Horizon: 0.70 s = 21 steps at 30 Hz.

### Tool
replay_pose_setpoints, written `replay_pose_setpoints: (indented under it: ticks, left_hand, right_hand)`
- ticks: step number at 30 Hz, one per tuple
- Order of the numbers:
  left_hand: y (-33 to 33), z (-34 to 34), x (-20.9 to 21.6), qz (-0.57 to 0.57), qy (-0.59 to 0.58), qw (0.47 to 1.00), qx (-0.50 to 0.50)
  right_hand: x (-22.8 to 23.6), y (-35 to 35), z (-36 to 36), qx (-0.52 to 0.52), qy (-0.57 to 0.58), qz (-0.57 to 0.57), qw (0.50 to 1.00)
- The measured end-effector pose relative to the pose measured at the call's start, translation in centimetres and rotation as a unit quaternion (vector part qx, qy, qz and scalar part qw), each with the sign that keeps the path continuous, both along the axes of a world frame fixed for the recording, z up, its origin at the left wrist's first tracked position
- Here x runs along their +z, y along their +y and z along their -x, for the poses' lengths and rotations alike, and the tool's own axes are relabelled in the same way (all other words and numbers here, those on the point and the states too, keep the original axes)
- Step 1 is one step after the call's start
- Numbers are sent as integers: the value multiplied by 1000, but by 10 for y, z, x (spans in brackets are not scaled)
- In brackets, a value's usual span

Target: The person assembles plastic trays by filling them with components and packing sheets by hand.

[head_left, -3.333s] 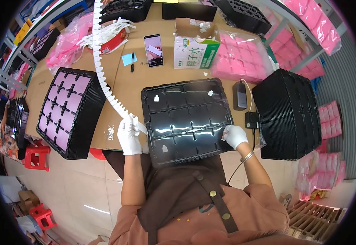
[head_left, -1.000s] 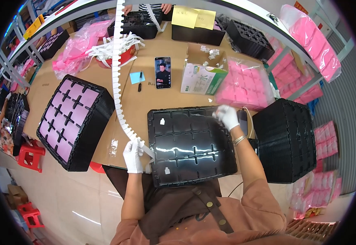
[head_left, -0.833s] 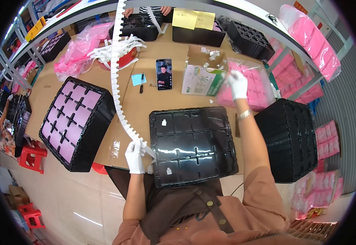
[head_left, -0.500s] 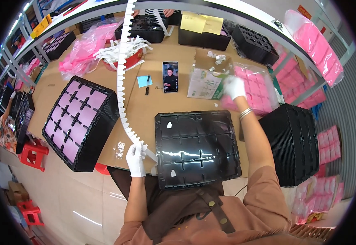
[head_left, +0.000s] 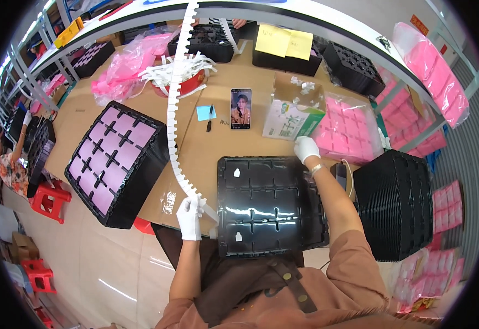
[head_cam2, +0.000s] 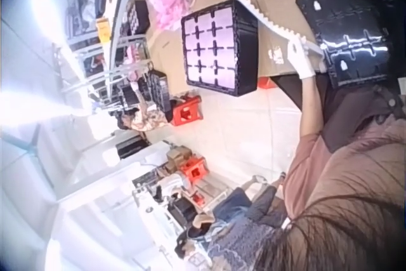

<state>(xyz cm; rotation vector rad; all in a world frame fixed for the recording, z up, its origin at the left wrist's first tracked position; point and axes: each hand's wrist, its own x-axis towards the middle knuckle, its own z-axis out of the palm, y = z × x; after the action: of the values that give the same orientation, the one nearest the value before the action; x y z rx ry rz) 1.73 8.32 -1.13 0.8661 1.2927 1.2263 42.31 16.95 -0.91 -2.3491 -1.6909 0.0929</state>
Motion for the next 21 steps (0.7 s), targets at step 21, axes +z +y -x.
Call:
replay_pose_setpoints:
  ticks: [21]
  left_hand:
    - [4,42,11,-109,151,982,41]
  right_hand:
    - [-14,-5,176,257,138,34,956]
